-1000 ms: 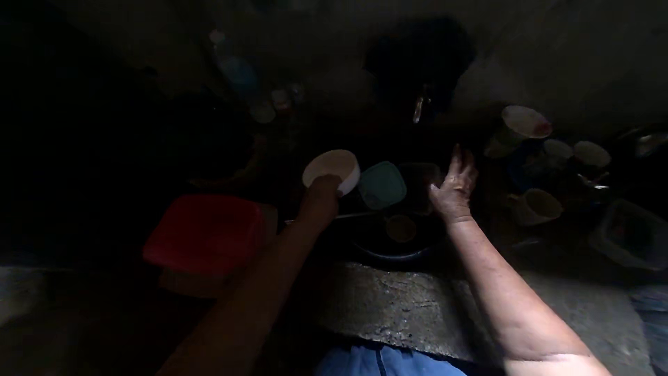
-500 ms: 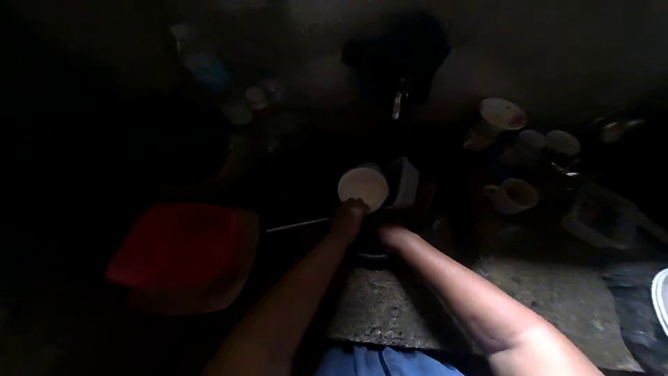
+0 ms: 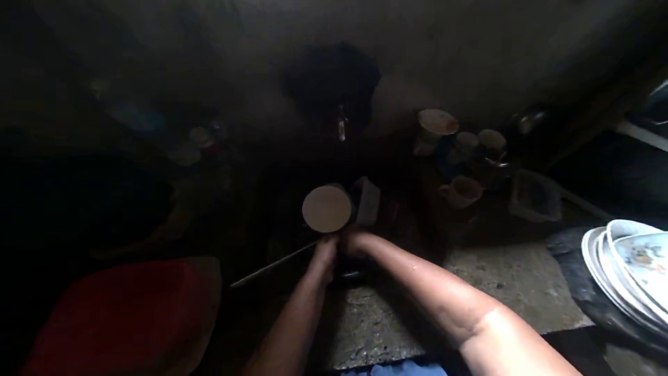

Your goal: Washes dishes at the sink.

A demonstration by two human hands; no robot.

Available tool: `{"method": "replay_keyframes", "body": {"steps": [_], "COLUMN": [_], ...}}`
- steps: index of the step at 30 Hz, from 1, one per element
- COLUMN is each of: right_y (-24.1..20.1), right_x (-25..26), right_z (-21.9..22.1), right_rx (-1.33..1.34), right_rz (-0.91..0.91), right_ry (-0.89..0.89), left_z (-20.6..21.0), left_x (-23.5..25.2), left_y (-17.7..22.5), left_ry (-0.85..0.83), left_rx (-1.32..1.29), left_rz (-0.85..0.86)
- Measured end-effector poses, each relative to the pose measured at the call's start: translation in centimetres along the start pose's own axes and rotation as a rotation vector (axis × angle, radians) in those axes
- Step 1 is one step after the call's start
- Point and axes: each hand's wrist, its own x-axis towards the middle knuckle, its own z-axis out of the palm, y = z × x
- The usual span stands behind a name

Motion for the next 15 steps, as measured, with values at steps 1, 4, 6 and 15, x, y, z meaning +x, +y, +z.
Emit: {"method": "replay_keyframes", "body": {"steps": [1,4,6,15], "right_y": [-0.3,-0.6,-0.6,-1.1], "right_x": [-0.5,-1.3,-2.0,-2.3], "right_z": [-0.6,-1.2,-1.1,1.1], "right_rx": [0.058,0.257,0.374,0.347], "right_rz": [0.006,-0.01,-0.011,-0.205], "right_ry": [0.0,0.058,0.099,0.204], "left_z": [0.3,0.1,-0.2,0.0], "left_x": [0.1,1.4,1.9,1.7], "left_y": [0.2,-0.3,-0.6,-0.5], "left_ry": [-0.072,-0.2,-0.232,-0.11], "left_rx": [-0.155,-0.556,-0.687,-0.64], "left_rz": [-0.08,-0.165,-0.133,-0.132]}}
